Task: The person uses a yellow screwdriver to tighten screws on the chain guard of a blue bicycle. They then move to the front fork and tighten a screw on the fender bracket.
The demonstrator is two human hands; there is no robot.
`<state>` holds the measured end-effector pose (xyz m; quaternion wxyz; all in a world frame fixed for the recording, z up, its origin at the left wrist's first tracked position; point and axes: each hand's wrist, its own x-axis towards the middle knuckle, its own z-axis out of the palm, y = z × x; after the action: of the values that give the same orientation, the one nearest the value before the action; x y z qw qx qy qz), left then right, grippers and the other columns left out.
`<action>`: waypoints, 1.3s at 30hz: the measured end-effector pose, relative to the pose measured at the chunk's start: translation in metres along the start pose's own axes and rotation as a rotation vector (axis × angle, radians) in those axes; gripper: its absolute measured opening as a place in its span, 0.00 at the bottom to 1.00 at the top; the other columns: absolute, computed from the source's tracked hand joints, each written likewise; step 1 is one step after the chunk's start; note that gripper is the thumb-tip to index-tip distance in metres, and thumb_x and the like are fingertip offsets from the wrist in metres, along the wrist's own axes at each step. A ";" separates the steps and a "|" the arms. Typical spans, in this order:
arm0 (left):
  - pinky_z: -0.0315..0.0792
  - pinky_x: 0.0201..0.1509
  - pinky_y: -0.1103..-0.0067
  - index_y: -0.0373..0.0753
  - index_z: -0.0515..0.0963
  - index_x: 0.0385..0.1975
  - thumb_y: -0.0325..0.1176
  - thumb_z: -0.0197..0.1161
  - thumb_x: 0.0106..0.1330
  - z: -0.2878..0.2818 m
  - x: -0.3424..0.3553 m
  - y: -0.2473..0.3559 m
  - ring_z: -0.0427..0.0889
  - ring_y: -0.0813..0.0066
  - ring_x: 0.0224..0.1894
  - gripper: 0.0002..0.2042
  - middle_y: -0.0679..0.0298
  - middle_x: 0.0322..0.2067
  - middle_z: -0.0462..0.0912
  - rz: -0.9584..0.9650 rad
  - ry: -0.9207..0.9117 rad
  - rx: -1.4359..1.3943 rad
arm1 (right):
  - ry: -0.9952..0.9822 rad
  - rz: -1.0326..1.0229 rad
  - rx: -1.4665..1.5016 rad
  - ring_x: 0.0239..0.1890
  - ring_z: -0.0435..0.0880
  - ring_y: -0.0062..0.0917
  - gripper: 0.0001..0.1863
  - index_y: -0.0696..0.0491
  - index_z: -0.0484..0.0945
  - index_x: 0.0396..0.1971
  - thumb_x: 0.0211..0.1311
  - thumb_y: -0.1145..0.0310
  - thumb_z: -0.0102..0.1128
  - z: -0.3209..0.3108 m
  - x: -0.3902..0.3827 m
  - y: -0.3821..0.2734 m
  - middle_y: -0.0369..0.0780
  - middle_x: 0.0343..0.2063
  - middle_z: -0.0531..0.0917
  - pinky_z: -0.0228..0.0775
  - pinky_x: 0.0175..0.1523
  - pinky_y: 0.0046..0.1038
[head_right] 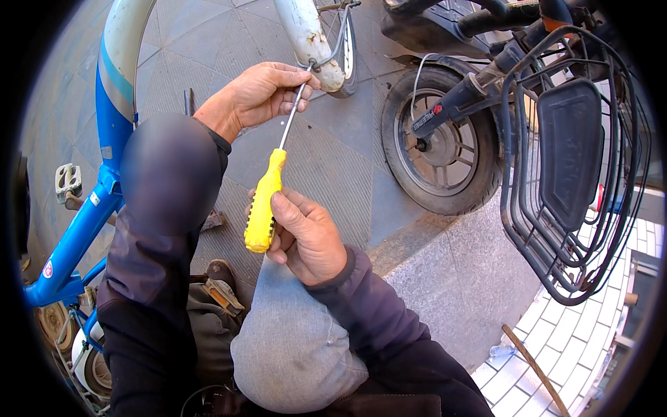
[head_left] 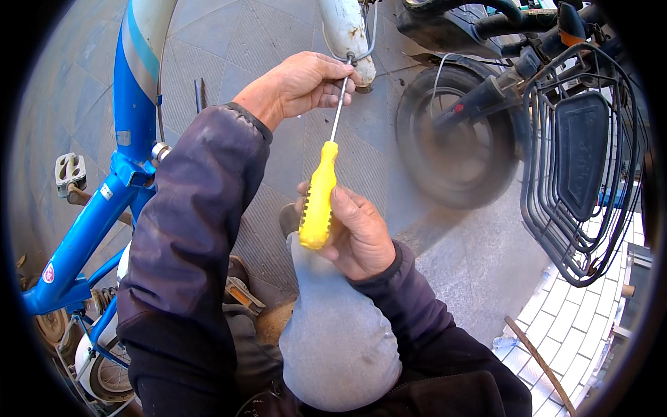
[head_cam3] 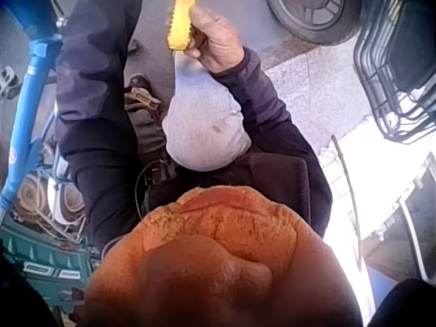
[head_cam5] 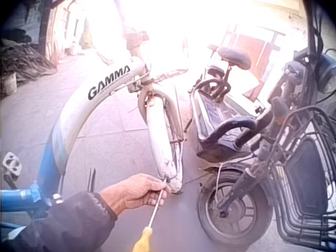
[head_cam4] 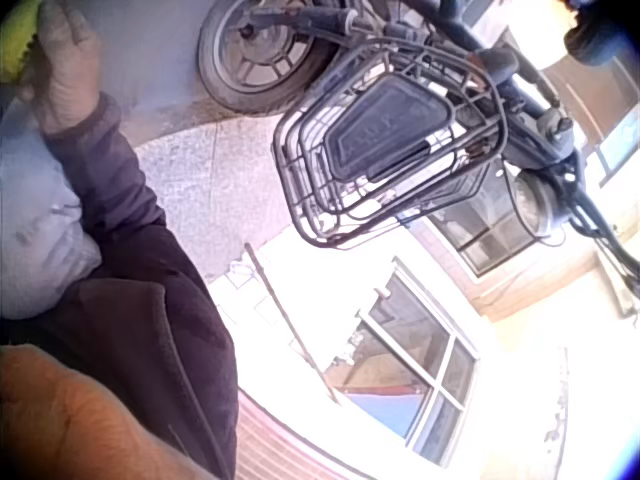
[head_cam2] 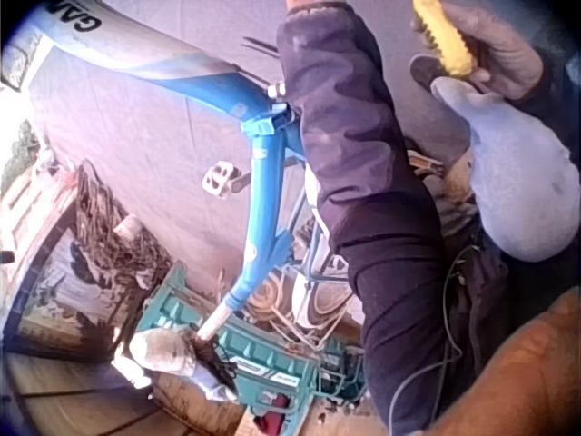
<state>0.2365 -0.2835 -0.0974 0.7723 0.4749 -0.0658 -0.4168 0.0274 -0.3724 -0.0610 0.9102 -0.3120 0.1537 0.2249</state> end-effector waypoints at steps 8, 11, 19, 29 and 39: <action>0.78 0.29 0.88 0.27 0.75 0.40 0.31 0.50 0.70 0.003 -0.002 0.002 0.81 0.79 0.24 0.12 0.62 0.26 0.79 -0.016 0.020 0.027 | 0.030 -0.004 -0.002 0.24 0.76 0.13 0.21 0.54 0.71 0.48 0.66 0.53 0.54 -0.001 -0.002 -0.001 0.37 0.34 0.80 0.69 0.24 0.13; 0.78 0.29 0.87 0.27 0.75 0.40 0.31 0.50 0.70 0.001 0.000 0.001 0.81 0.79 0.25 0.12 0.63 0.26 0.79 -0.015 0.012 0.017 | 0.035 0.000 0.011 0.24 0.76 0.13 0.20 0.54 0.71 0.48 0.66 0.54 0.55 0.004 -0.001 -0.001 0.37 0.34 0.80 0.69 0.24 0.13; 0.77 0.28 0.88 0.27 0.75 0.40 0.30 0.49 0.71 0.003 -0.002 0.001 0.80 0.80 0.25 0.12 0.63 0.25 0.78 -0.013 0.023 -0.001 | -0.009 0.012 0.003 0.25 0.76 0.12 0.22 0.56 0.70 0.52 0.67 0.55 0.53 0.008 -0.001 -0.004 0.39 0.38 0.80 0.70 0.24 0.13; 0.79 0.30 0.85 0.25 0.74 0.43 0.31 0.47 0.72 0.003 -0.001 0.000 0.82 0.75 0.27 0.14 0.61 0.28 0.80 -0.007 0.019 -0.009 | 0.024 0.001 -0.017 0.27 0.78 0.14 0.22 0.57 0.70 0.51 0.67 0.54 0.53 0.003 -0.005 -0.003 0.40 0.38 0.80 0.69 0.23 0.13; 0.77 0.28 0.88 0.27 0.75 0.41 0.31 0.47 0.72 0.002 -0.001 0.001 0.81 0.79 0.27 0.13 0.63 0.27 0.78 -0.012 0.003 -0.016 | -0.020 0.011 -0.016 0.30 0.78 0.16 0.22 0.56 0.70 0.50 0.68 0.53 0.52 0.008 -0.004 -0.006 0.40 0.37 0.79 0.69 0.23 0.13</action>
<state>0.2353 -0.2840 -0.0955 0.7736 0.4697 -0.0586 -0.4213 0.0285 -0.3731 -0.0504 0.9079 -0.3159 0.1445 0.2344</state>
